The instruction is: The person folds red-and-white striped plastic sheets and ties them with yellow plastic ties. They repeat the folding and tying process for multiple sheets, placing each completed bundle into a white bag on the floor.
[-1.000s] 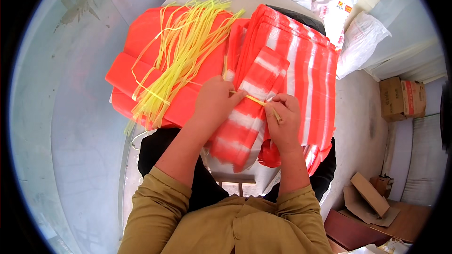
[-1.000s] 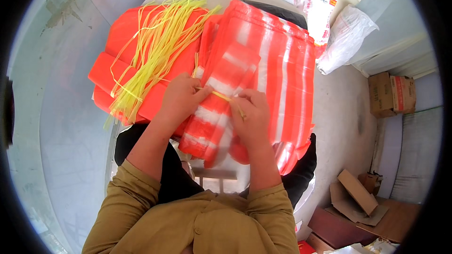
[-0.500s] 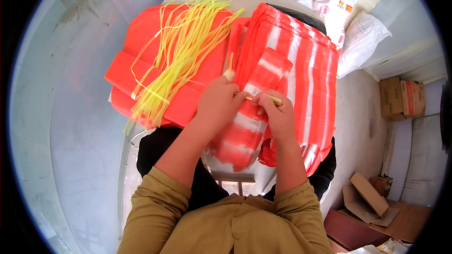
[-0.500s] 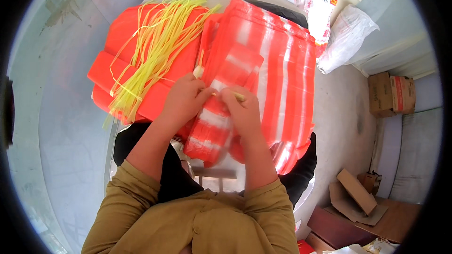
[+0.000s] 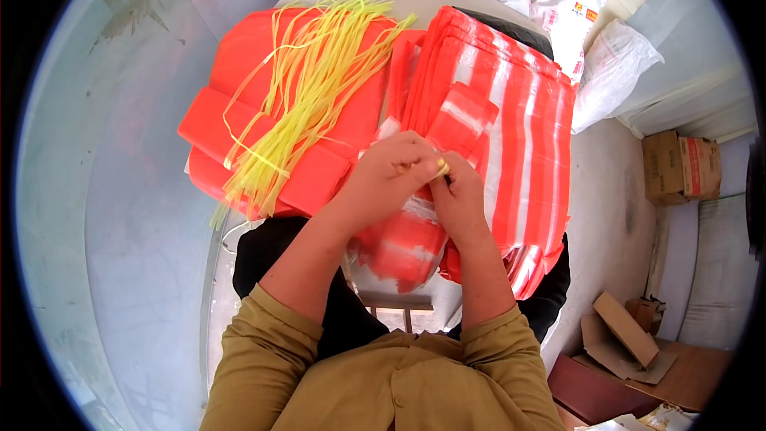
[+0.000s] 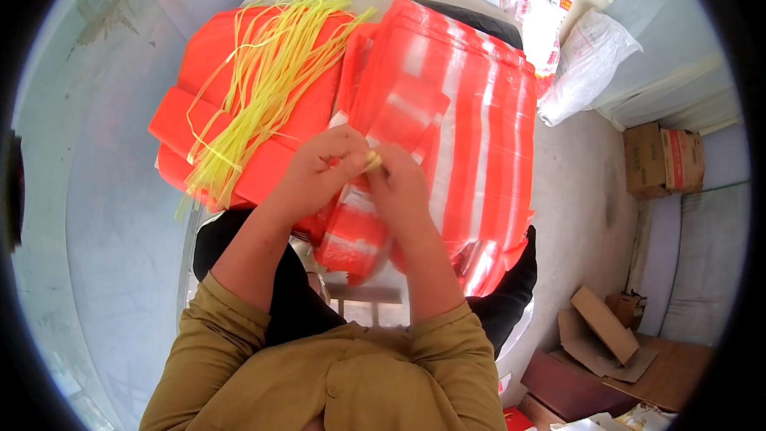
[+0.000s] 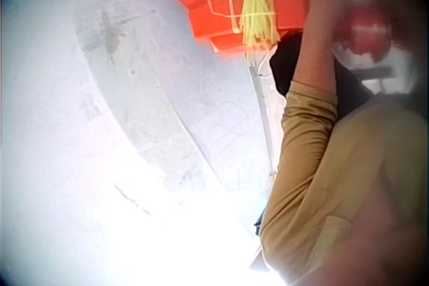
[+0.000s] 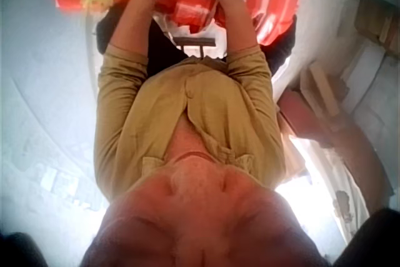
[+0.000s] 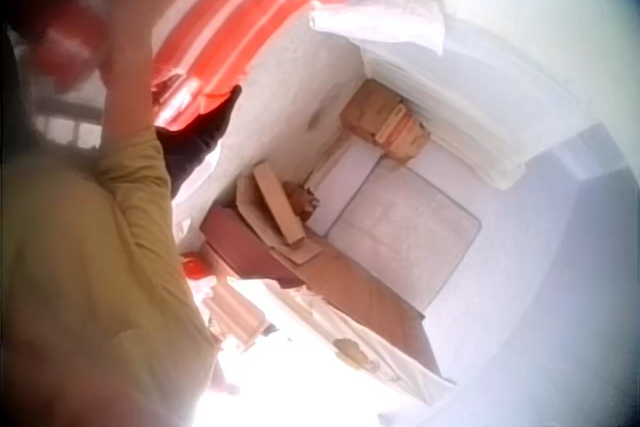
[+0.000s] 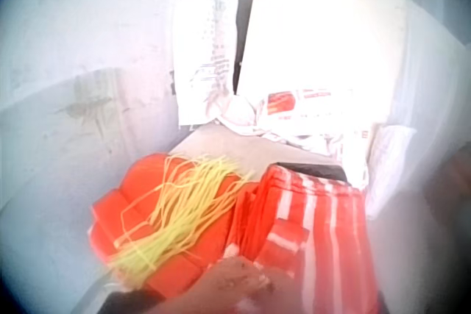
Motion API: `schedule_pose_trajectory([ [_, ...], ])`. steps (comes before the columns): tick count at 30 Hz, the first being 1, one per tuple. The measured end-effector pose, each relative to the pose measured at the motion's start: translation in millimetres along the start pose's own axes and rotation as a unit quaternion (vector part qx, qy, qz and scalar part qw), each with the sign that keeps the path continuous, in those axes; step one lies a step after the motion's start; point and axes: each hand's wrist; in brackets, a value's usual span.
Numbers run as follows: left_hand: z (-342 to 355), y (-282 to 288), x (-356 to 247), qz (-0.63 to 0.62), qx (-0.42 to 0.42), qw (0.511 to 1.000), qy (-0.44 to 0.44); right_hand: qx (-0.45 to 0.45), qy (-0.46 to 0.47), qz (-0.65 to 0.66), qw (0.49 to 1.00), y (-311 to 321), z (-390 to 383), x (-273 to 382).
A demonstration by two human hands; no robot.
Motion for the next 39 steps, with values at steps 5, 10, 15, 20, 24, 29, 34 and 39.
schedule_pose_trajectory([
  [5, 4.3, -3.8, 2.8, -0.115, -0.074, 0.988, 0.068, -0.021, -0.012, 0.025, 0.999, -6.4, -2.5, -6.1],
  [10, 5.3, -10.7, 12.9, 0.174, -0.053, 0.983, -0.001, -0.019, -0.027, 0.052, 0.998, -7.2, -1.6, -13.4],
  [15, 6.4, -12.5, 9.9, 0.151, -0.081, 0.978, 0.117, -0.049, -0.086, 0.155, 0.983, -3.9, 0.0, 0.2],
  [20, 11.0, -16.5, 17.3, 0.115, -0.106, 0.980, 0.121, -0.013, -0.090, 0.160, 0.983, 0.0, -2.5, -1.2],
  [24, 11.6, -12.3, 17.8, 0.250, -0.090, 0.964, 0.026, -0.059, 0.019, 0.023, 0.998, -2.4, -3.6, 6.0],
  [29, 7.4, -9.4, 10.7, 0.394, -0.040, 0.915, -0.073, -0.076, 0.139, -0.103, 0.982, -2.5, -1.5, -2.1],
  [34, 3.9, -3.4, 9.9, 0.294, -0.020, 0.953, -0.063, -0.096, 0.096, -0.091, 0.987, -2.9, -3.1, 1.4],
  [39, 1.8, -4.2, 6.7, 0.180, -0.039, 0.982, 0.038, -0.064, 0.093, -0.059, 0.992, -1.2, -4.7, -8.0],
])
Point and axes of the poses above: each hand's wrist, its own z-axis towards the middle knuckle, its own y-axis out of the back of the hand, x = y × z, and after that the axes turned 5 degrees about y, right-handed
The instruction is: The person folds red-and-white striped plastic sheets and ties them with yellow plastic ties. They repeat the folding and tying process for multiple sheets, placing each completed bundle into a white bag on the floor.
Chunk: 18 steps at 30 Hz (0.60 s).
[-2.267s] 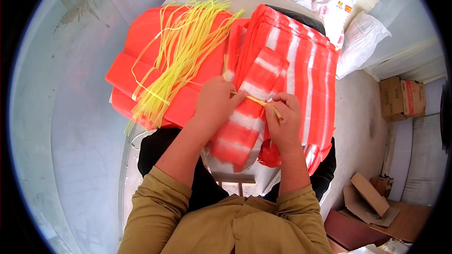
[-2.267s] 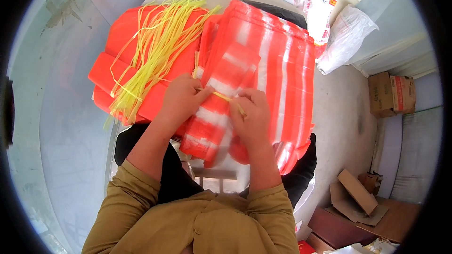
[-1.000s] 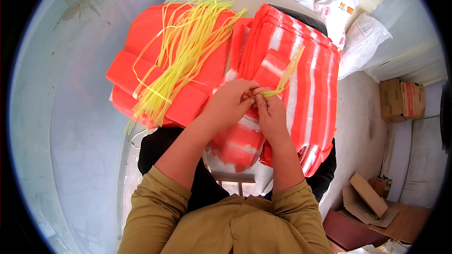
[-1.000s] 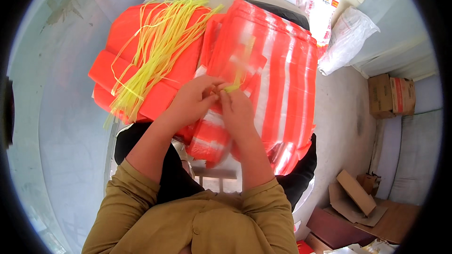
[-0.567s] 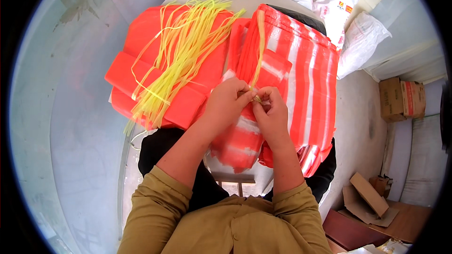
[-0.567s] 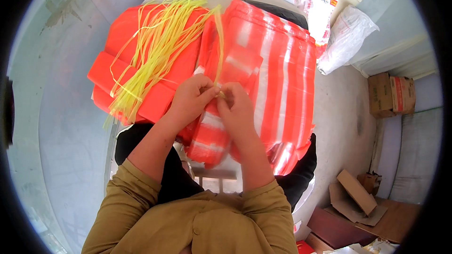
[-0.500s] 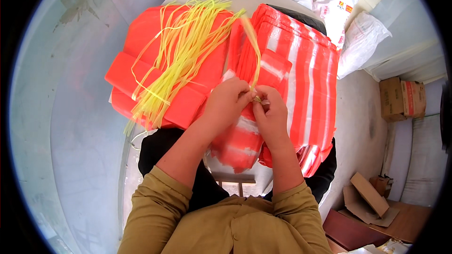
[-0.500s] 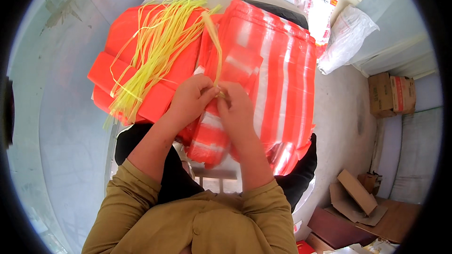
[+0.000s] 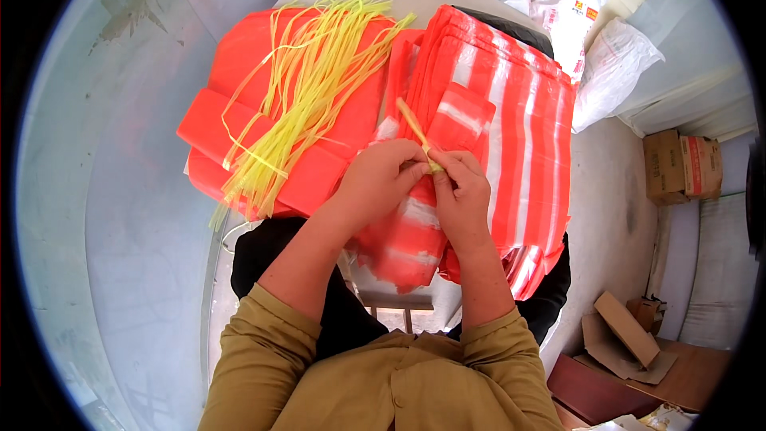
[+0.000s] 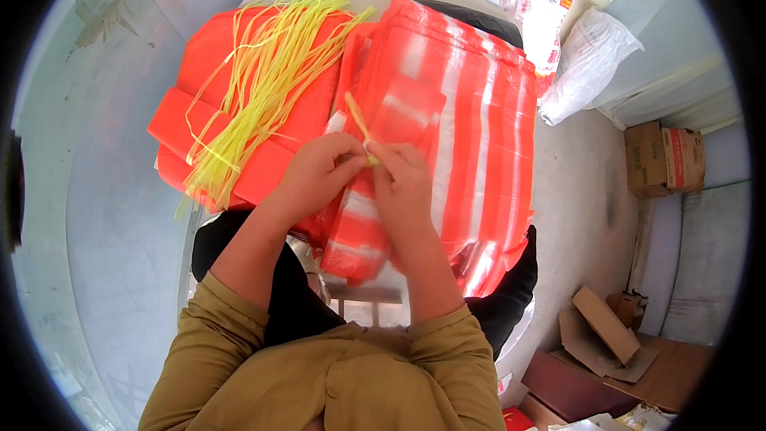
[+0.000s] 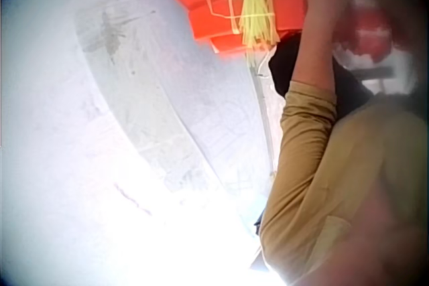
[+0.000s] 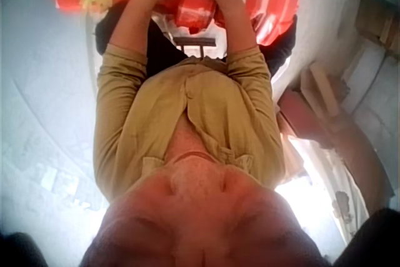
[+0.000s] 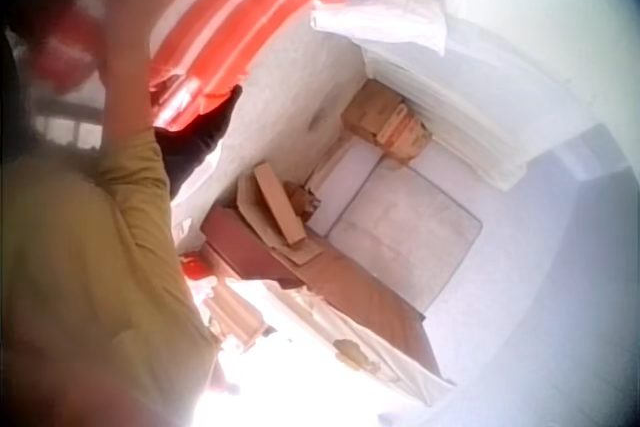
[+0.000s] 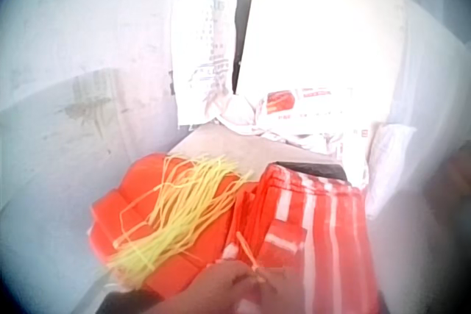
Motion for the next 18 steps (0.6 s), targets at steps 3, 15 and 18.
schedule_pose_trajectory([
  [3, 3.5, -2.4, 2.9, -0.039, -0.003, 0.998, 0.042, -0.023, -0.213, 0.200, 0.956, -1.3, -2.6, 7.7],
  [15, 7.5, -4.2, 13.7, -0.075, 0.001, 0.992, 0.101, 0.029, -0.045, 0.128, 0.990, 14.9, 1.5, 1.7],
  [18, 9.7, -5.6, 20.4, -0.059, -0.031, 0.992, 0.104, 0.010, -0.063, 0.122, 0.990, 19.5, -3.6, 4.2],
])
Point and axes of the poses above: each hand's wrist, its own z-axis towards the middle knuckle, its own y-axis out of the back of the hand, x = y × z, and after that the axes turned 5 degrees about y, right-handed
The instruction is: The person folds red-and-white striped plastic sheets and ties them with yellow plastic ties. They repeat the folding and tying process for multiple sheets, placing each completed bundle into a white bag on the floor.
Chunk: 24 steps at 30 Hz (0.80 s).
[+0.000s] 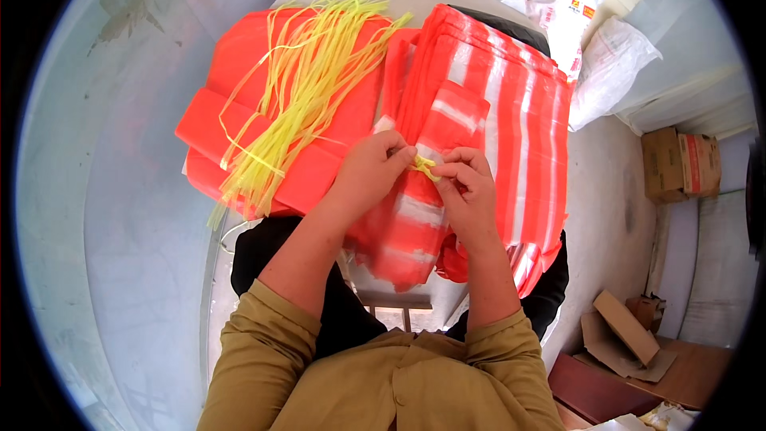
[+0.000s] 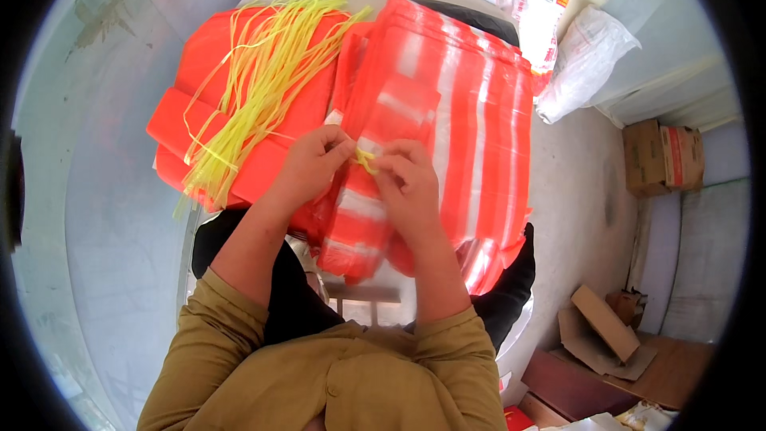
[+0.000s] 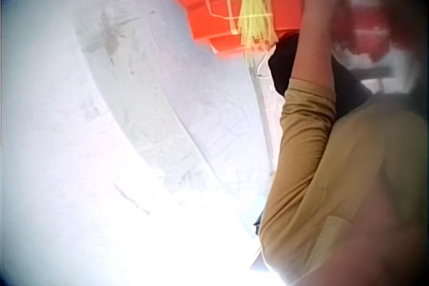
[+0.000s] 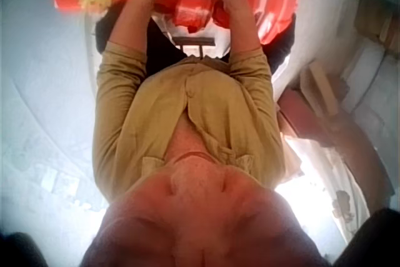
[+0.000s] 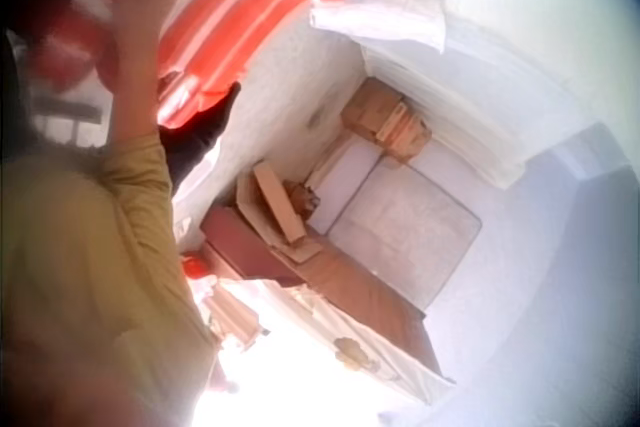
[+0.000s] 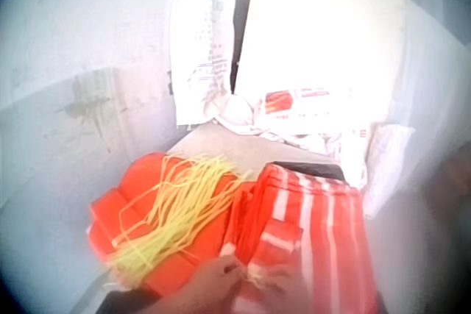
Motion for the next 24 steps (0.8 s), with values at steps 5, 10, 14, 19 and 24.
schedule_pose_trajectory([
  [5, 0.6, 4.5, -8.8, 0.147, -0.088, 0.984, -0.041, 0.033, -0.011, -0.010, 0.999, 16.7, -18.2, -10.7],
  [10, 2.6, 2.9, -8.2, 0.186, -0.127, 0.972, -0.062, 0.030, 0.037, -0.065, 0.997, 22.8, -30.5, -22.3],
  [14, 3.1, 1.1, -10.7, 0.125, -0.248, 0.948, -0.153, -0.044, 0.011, -0.075, 0.996, 21.8, -32.6, -17.4],
  [19, -20.5, 12.1, -15.9, 0.056, -0.001, 0.997, -0.058, 0.044, -0.156, -0.090, 0.983, 26.8, -28.6, 5.7],
  [24, -32.9, 11.4, -19.8, 0.070, 0.042, 0.996, -0.026, 0.014, -0.148, 0.036, 0.988, 20.2, -33.8, 3.7],
])
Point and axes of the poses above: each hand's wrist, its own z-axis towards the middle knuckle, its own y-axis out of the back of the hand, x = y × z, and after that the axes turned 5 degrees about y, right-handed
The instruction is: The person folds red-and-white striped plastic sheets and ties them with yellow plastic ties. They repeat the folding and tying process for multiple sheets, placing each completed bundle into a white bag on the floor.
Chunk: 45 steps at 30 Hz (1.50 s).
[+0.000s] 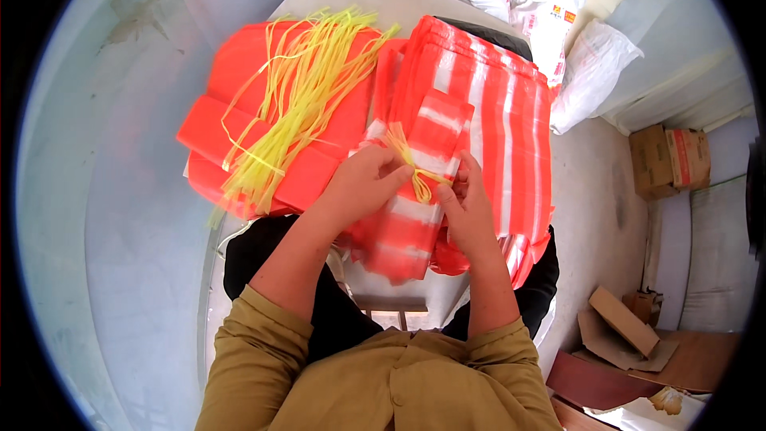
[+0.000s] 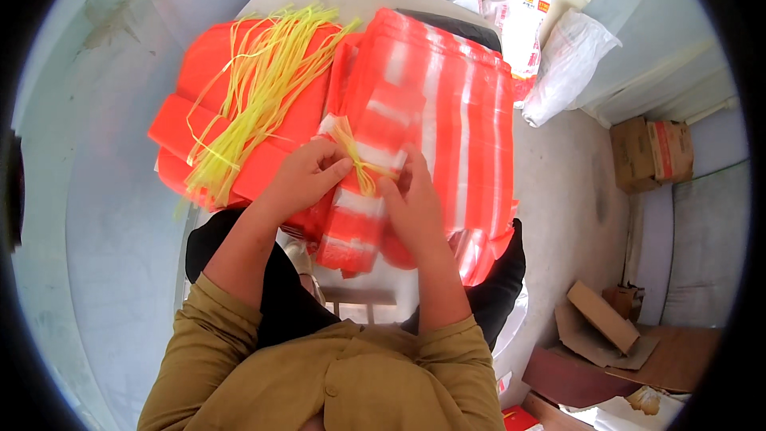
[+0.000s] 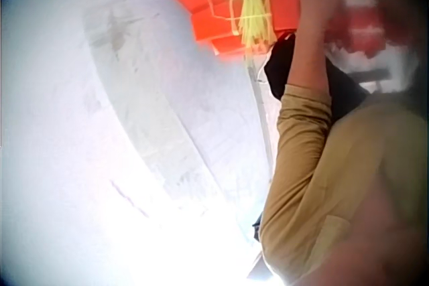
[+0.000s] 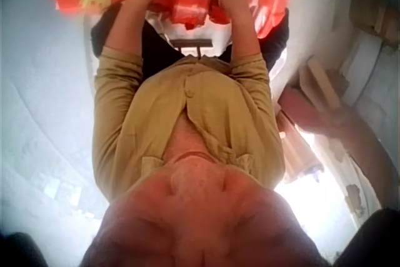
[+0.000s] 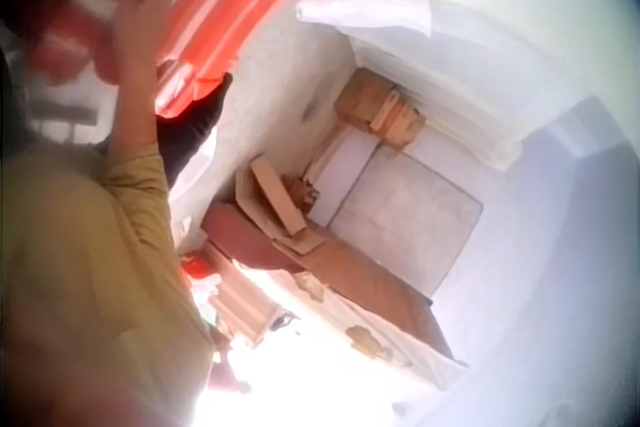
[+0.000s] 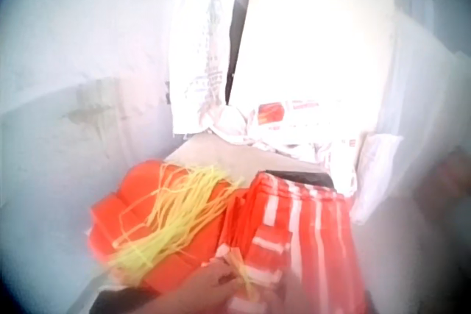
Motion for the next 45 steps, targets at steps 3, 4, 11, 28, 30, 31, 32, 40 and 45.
schedule_pose_trajectory([
  [3, -6.7, 5.2, -7.5, -0.157, 0.006, 0.983, 0.093, -0.009, 0.044, 0.166, 0.985, -5.2, -5.0, 33.1],
  [4, -7.9, 6.6, -4.0, -0.259, 0.009, 0.957, 0.132, 0.024, 0.069, 0.213, 0.974, -8.1, -6.3, 42.7],
  [11, -6.1, 1.7, 0.3, -0.494, 0.041, 0.848, 0.186, -0.019, 0.043, 0.072, 0.996, -37.3, -10.4, 29.1],
  [28, 15.5, -39.0, -17.1, 0.041, -0.102, 0.966, -0.234, -0.028, -0.080, 0.080, 0.993, 7.4, -49.7, 0.5],
  [30, 18.9, -49.2, -17.0, 0.187, -0.090, 0.936, -0.284, -0.003, -0.099, 0.110, 0.989, 13.9, -59.6, -3.6],
  [31, 17.5, -56.3, -17.1, 0.239, -0.081, 0.927, -0.277, 0.010, -0.095, 0.107, 0.990, 16.5, -64.2, -7.7],
  [32, 17.4, -63.6, -19.2, 0.288, -0.069, 0.916, -0.272, 0.020, -0.067, 0.062, 0.996, 18.5, -69.2, -19.8],
  [40, 45.8, -74.6, 8.1, 0.421, -0.081, 0.892, -0.145, 0.102, -0.046, 0.024, 0.993, 64.8, -104.8, -38.8],
  [45, 50.3, -79.2, 21.6, 0.475, -0.089, 0.856, -0.183, 0.105, -0.107, 0.072, 0.986, 143.8, -150.3, -41.7],
])
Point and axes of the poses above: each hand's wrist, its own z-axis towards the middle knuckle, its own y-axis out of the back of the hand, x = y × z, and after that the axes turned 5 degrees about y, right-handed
